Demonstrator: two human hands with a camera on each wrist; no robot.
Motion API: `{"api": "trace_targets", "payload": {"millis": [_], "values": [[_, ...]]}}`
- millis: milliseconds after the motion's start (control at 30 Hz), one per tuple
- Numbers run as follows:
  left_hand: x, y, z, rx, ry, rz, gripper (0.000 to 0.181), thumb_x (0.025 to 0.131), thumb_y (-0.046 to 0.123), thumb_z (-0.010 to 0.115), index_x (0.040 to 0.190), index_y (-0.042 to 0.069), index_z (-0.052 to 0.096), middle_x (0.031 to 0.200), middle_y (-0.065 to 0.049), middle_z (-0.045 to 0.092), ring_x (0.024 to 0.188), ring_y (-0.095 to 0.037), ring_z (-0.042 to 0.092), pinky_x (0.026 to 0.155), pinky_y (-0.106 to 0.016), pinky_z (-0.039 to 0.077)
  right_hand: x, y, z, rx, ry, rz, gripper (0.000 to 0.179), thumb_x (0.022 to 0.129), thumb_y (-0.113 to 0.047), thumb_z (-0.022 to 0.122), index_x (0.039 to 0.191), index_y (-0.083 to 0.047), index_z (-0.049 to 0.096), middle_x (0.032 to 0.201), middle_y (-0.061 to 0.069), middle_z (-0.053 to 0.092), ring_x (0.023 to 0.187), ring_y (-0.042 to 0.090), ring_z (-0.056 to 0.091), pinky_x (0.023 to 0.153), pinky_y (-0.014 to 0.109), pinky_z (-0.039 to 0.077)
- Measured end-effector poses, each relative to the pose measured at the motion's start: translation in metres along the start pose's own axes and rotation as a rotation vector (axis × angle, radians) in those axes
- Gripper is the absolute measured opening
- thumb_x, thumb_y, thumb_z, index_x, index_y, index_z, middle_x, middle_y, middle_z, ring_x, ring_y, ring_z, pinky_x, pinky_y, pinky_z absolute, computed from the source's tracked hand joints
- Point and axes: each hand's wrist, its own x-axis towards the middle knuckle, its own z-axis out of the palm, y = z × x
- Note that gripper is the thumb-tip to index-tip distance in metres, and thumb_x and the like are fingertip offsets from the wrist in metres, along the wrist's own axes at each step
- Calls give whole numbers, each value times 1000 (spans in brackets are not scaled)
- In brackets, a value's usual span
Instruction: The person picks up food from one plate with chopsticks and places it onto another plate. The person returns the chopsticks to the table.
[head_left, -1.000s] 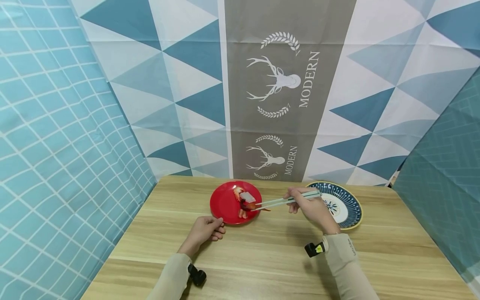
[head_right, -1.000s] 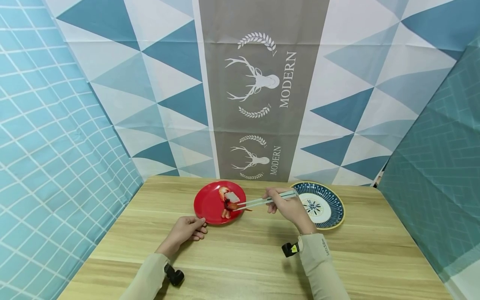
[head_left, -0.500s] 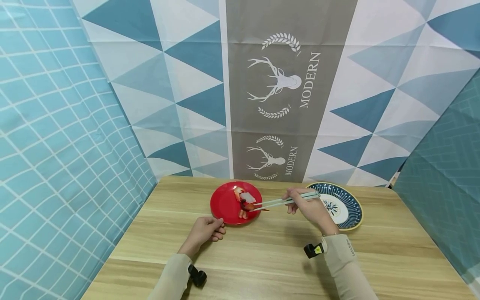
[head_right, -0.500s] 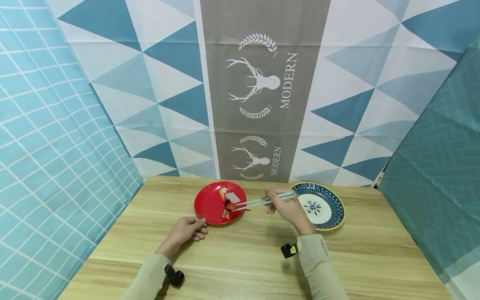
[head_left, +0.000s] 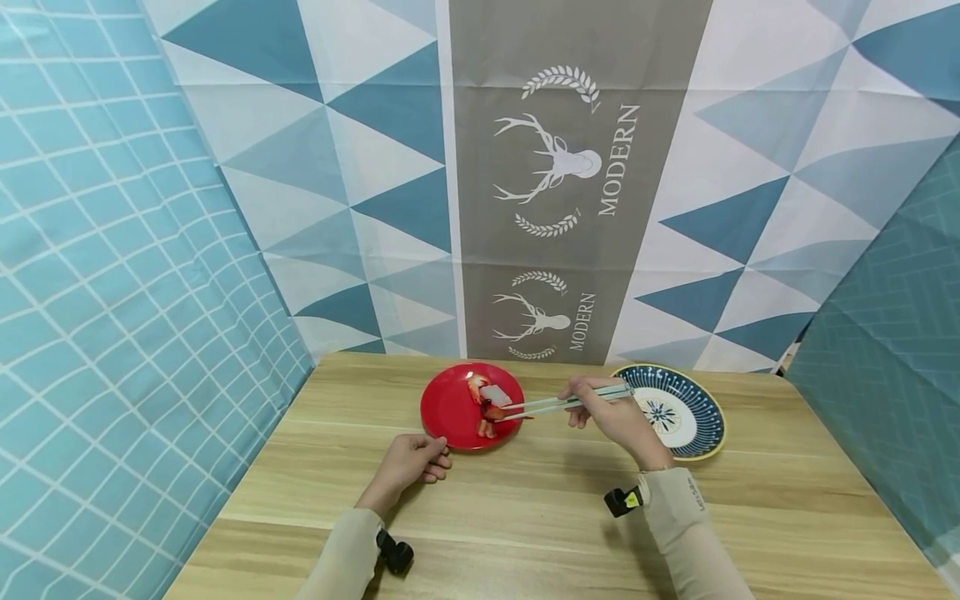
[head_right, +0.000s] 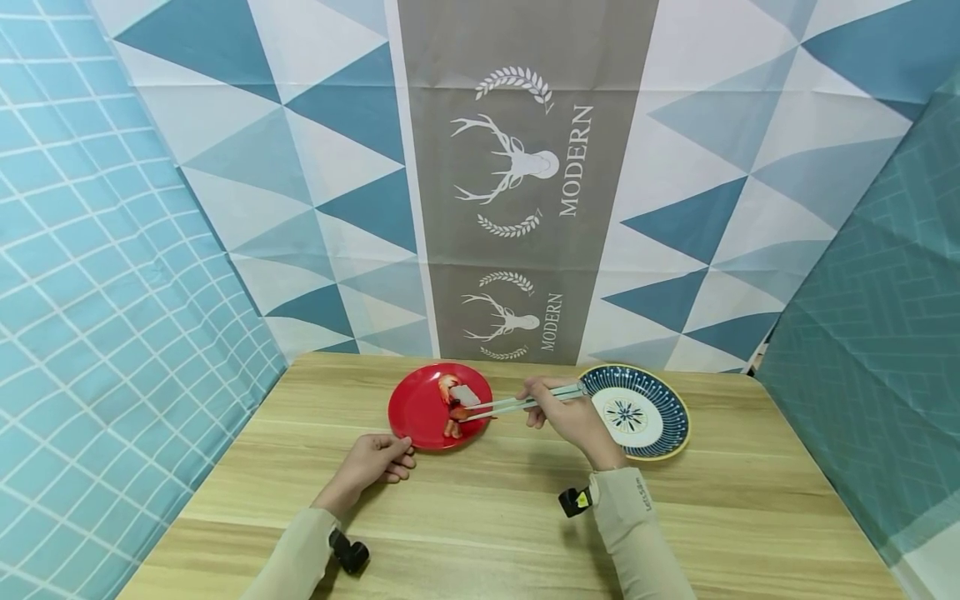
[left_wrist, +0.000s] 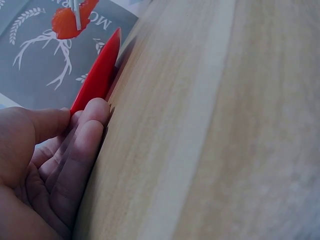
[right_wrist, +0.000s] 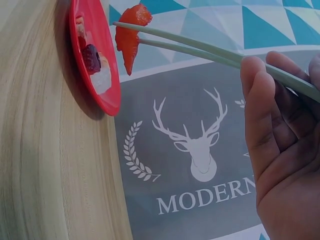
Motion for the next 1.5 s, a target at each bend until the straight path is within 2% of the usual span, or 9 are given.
{"api": "trace_targets", "payload": {"millis": [333, 500, 667, 800, 967, 1067, 1200, 1367, 1500], "values": [[2, -1, 0, 11, 3, -7, 35, 105, 30, 61, 101, -3, 74, 83, -5, 75, 67, -11, 71, 64, -26, 63, 1, 0, 3, -15, -22, 22, 35, 110, -18, 50, 97, 1, 75, 71, 23, 70, 60, 33, 68, 57, 33, 61], [2, -1, 0, 10, 2, -9, 35, 105, 30, 61, 101, -2, 74, 83, -4, 75, 67, -11, 71, 64, -26, 63, 2, 1, 5, -15, -24, 13, 34, 110, -18, 51, 97, 0, 76, 69, 18, 71, 59, 37, 67, 56, 33, 61], [2, -2, 0, 12, 5, -13, 35, 105, 30, 60, 101, -2, 75, 82, -4, 75, 67, -11, 72, 64, -26, 63, 3, 0, 6, -1, -24, 8, 33, 109, -18, 51, 96, 1, 76, 68, 17, 71, 58, 34, 67, 55, 33, 60], [2, -2, 0, 10, 7, -15, 35, 105, 30, 60, 101, -2, 74, 83, -4, 75, 67, -11, 72, 64, -26, 63, 4, -2, 8, -1, -31, 14, 34, 110, -16, 50, 97, 1, 76, 70, 20, 71, 59, 30, 68, 56, 33, 61], [2, -1, 1, 9, 6, -13, 35, 105, 30, 61, 101, -2, 74, 83, -5, 75, 67, -11, 71, 65, -26, 63, 5, -2, 10, -14, -25, 32, 33, 110, -12, 49, 98, 4, 75, 71, 25, 70, 59, 31, 68, 56, 32, 60], [2, -1, 0, 9, 7, -16, 35, 105, 30, 61, 101, -2, 74, 83, -5, 75, 67, -11, 71, 64, -25, 63, 6, -5, 12, -11, -23, 41, 32, 109, -7, 48, 98, 7, 74, 72, 29, 69, 59, 37, 66, 56, 32, 60], [2, -2, 1, 11, 9, -21, 35, 105, 30, 61, 101, -2, 74, 83, -4, 75, 67, -11, 71, 64, -25, 63, 5, -20, 15, -3, -27, 40, 30, 108, -5, 49, 97, 10, 72, 72, 32, 68, 62, 46, 64, 56, 33, 60], [3, -2, 1, 11, 10, -20, 35, 105, 31, 61, 101, -2, 74, 83, -4, 75, 67, -11, 72, 64, -25, 63, 2, -33, 16, 4, -28, 18, 30, 108, -5, 50, 97, 12, 72, 73, 33, 67, 61, 44, 64, 56, 32, 60], [3, -2, 1, 8, 9, -21, 35, 105, 31, 61, 101, -2, 74, 82, -4, 75, 67, -11, 71, 64, -25, 63, 3, -25, 16, -2, -26, 22, 31, 108, -7, 50, 96, 9, 73, 71, 29, 68, 60, 39, 65, 56, 31, 60]]}}
